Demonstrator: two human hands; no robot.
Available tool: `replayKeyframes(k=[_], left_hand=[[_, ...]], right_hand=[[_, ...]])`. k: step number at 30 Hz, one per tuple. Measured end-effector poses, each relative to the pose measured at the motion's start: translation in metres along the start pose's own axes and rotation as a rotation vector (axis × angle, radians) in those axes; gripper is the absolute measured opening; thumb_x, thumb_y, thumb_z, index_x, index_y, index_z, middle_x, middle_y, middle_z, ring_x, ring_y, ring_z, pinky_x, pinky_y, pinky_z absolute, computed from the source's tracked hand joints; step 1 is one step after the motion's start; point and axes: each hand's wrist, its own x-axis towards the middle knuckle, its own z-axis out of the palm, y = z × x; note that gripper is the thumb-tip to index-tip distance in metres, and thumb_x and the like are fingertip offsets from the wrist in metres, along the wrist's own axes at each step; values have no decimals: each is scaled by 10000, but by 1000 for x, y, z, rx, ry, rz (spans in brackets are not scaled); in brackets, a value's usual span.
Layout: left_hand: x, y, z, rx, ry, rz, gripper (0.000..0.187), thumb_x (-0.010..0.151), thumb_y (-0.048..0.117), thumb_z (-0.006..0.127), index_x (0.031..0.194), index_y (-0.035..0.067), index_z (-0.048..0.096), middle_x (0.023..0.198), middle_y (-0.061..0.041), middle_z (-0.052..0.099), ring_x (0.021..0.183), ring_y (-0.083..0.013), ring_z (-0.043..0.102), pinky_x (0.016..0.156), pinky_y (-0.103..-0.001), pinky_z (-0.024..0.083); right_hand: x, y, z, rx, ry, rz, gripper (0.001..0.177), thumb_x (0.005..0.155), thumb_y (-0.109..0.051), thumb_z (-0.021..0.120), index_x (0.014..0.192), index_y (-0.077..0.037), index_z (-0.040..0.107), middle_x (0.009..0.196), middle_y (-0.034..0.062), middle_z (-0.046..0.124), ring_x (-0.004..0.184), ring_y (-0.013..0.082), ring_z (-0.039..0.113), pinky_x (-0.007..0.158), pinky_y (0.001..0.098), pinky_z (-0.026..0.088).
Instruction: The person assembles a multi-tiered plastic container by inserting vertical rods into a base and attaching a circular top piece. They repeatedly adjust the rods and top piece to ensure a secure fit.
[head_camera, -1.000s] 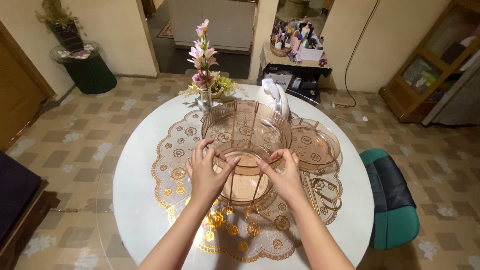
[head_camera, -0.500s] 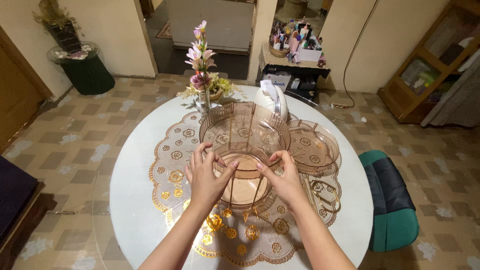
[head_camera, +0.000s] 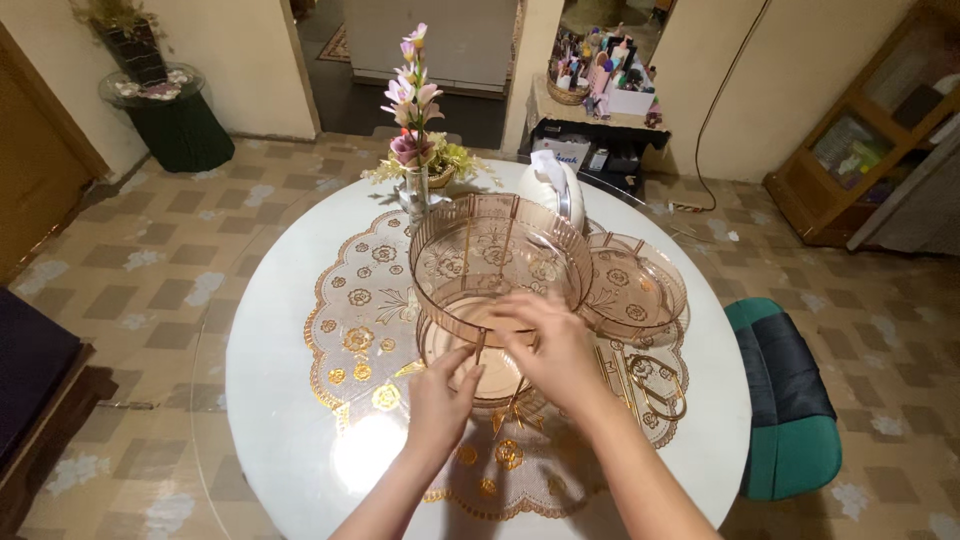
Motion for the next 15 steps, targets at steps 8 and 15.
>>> replayKeyframes(k=[8, 15], left_hand=[[10, 8, -5, -21, -64, 45, 143, 888, 76, 706, 991, 25, 791, 772, -191, 749, 614, -265, 736, 582, -367, 533], [9, 6, -7, -53, -32, 83, 126, 868, 87, 739, 956, 6, 779, 792, -155, 770, 627, -226, 755, 585, -340, 565]], right_hand=[[12, -12, -15, 45, -246, 15, 150, 854, -119, 734, 981, -46, 766, 834, 188, 721, 747, 371, 710, 677, 423, 562], [8, -11, -10, 104, -178, -117, 107, 840, -82, 731, 927, -22, 745, 826, 182, 720, 737, 366, 705, 665, 431, 558]])
